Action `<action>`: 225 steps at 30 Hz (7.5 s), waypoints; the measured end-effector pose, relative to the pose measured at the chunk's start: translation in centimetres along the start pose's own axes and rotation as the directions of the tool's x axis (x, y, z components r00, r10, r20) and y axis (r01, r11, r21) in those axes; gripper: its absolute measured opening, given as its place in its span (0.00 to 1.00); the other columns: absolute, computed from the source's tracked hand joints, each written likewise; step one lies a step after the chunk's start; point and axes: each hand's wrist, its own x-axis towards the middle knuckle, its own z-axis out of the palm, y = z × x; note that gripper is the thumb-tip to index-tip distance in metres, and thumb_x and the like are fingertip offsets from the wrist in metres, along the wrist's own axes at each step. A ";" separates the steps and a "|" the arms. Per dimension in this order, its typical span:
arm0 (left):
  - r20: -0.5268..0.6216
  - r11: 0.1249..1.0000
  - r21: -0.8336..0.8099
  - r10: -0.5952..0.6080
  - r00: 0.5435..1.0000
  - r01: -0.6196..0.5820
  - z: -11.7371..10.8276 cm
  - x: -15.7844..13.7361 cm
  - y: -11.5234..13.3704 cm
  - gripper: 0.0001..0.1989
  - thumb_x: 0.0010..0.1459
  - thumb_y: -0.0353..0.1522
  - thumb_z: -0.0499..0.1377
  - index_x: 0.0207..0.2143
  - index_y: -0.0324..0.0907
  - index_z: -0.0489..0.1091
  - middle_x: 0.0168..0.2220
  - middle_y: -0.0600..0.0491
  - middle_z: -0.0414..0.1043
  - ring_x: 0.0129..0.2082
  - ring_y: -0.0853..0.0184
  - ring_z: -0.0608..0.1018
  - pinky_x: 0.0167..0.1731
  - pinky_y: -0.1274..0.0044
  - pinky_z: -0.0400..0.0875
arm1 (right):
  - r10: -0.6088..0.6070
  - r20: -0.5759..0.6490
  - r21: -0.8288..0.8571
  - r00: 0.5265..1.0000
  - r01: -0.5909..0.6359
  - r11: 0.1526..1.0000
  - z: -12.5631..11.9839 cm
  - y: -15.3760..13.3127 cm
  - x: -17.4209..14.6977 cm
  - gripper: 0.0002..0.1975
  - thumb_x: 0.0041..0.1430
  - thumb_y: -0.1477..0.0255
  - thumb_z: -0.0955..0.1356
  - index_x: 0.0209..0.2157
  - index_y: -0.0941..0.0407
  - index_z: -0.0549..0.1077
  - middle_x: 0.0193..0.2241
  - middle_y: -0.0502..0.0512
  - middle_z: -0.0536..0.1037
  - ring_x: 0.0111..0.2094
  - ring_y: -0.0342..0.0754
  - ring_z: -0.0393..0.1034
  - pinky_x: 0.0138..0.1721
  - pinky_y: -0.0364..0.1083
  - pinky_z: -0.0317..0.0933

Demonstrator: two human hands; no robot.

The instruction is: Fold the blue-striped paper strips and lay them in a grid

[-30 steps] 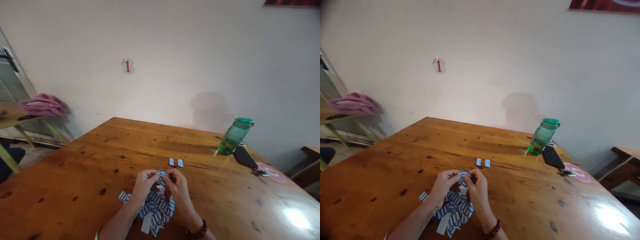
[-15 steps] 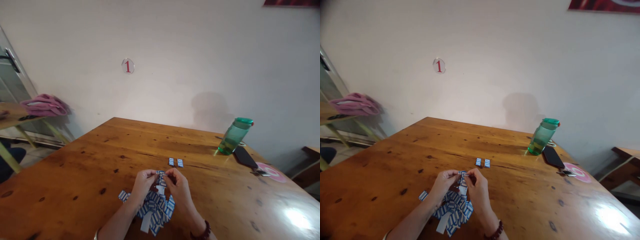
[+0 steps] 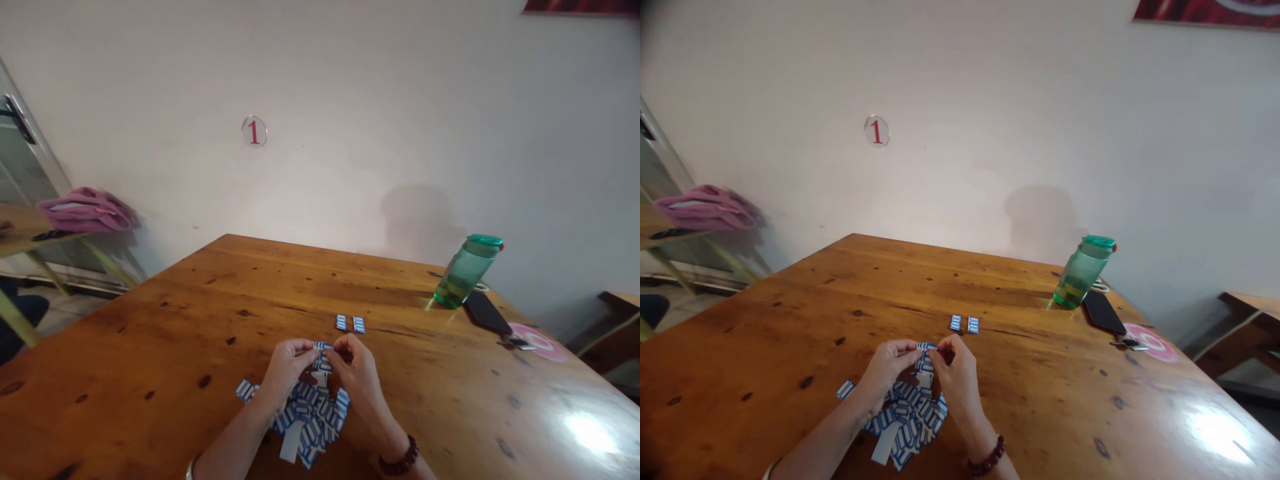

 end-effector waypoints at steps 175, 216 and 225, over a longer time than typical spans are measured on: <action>-0.019 0.996 0.002 0.086 0.996 -0.086 -0.4 0.3 -0.2 0.17 0.40 0.37 0.62 0.34 0.38 0.69 0.24 0.53 0.75 0.24 0.65 0.77 0.21 0.78 0.68 | 0.124 0.138 0.481 0.983 -0.176 0.859 -1.2 -1.3 0.2 0.12 0.43 0.65 0.71 0.19 0.59 0.68 0.15 0.45 0.65 0.19 0.38 0.54 0.22 0.40 0.50; 0.109 0.994 0.059 0.081 0.991 -0.087 0.0 -0.2 0.1 0.13 0.44 0.40 0.58 0.26 0.38 0.72 0.24 0.52 0.74 0.23 0.65 0.76 0.18 0.80 0.65 | 0.168 0.066 0.353 0.984 -0.180 0.918 -0.3 -0.9 0.0 0.12 0.40 0.65 0.71 0.18 0.59 0.69 0.16 0.48 0.67 0.20 0.41 0.57 0.21 0.40 0.52; 0.053 0.997 0.025 0.078 0.996 -0.079 0.3 -0.2 0.1 0.15 0.41 0.41 0.61 0.24 0.37 0.70 0.21 0.54 0.71 0.23 0.66 0.75 0.18 0.79 0.65 | 0.116 0.027 0.281 0.993 -0.119 0.952 0.3 0.1 0.1 0.11 0.42 0.65 0.69 0.19 0.59 0.68 0.15 0.48 0.66 0.19 0.41 0.56 0.22 0.41 0.51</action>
